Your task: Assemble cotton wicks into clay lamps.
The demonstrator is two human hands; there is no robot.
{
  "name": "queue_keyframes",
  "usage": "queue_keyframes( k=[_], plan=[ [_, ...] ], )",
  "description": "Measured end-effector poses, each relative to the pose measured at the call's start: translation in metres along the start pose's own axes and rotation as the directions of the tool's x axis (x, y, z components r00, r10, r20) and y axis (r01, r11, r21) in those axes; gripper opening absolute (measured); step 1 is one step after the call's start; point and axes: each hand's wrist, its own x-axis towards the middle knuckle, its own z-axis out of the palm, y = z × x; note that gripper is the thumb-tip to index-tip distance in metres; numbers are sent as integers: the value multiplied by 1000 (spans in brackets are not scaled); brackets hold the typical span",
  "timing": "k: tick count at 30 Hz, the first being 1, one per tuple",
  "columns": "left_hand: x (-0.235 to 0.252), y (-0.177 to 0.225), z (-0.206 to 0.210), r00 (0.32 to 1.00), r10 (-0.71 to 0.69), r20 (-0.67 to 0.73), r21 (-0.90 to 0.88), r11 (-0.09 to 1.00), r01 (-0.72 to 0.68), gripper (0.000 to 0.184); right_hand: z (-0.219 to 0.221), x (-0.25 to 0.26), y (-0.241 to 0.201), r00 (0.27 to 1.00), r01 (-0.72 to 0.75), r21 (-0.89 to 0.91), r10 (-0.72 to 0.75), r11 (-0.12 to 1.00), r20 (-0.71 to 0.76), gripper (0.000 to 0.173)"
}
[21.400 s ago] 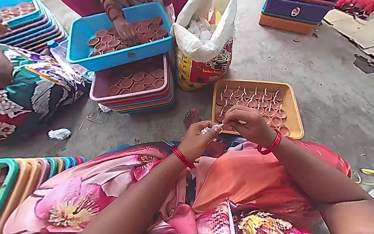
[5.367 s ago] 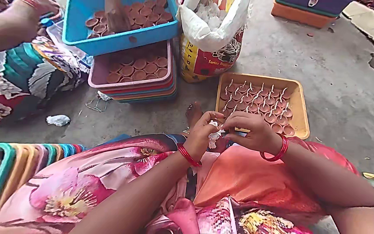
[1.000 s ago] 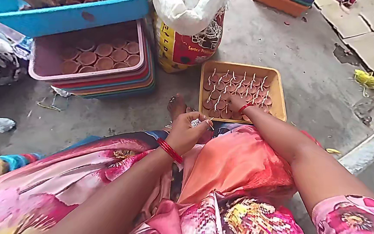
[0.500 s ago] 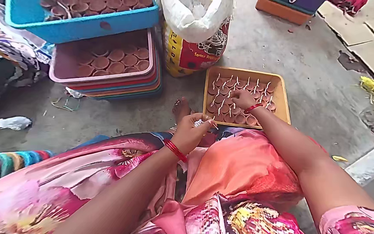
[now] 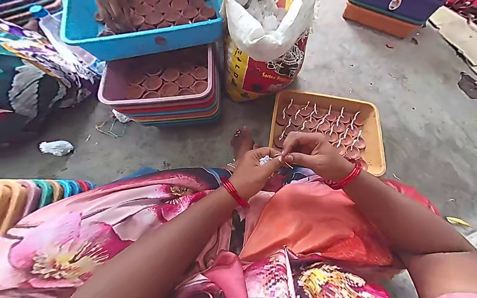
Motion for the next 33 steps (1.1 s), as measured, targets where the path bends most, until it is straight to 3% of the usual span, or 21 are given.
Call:
queue_keyframes(
  k=[4, 9, 15, 25, 33],
  plan=[
    [2, -3, 1, 998, -47, -41, -255, 966, 35, 17, -7, -2, -6, 999, 30, 23, -29, 999, -26, 10],
    [5, -6, -4, 999, -32, -14, -492, 870, 21, 29, -2, -3, -7, 998, -59, -34, 58, 998, -27, 13],
    [2, -2, 0, 998, -53, -19, -529, 848, 35, 34, 16, 0, 0, 990, -104, -41, 100, 994, -103, 19],
    [2, -1, 1, 996, -84, -38, -505, 861, 53, 33, 15, 0, 7, 976, 182, -378, -214, 908, -44, 12],
    [1, 3, 3, 989, -141, -32, -487, 867, 108, 31, 14, 1, 7, 971, 221, -393, -240, 892, -1, 11]
  ],
)
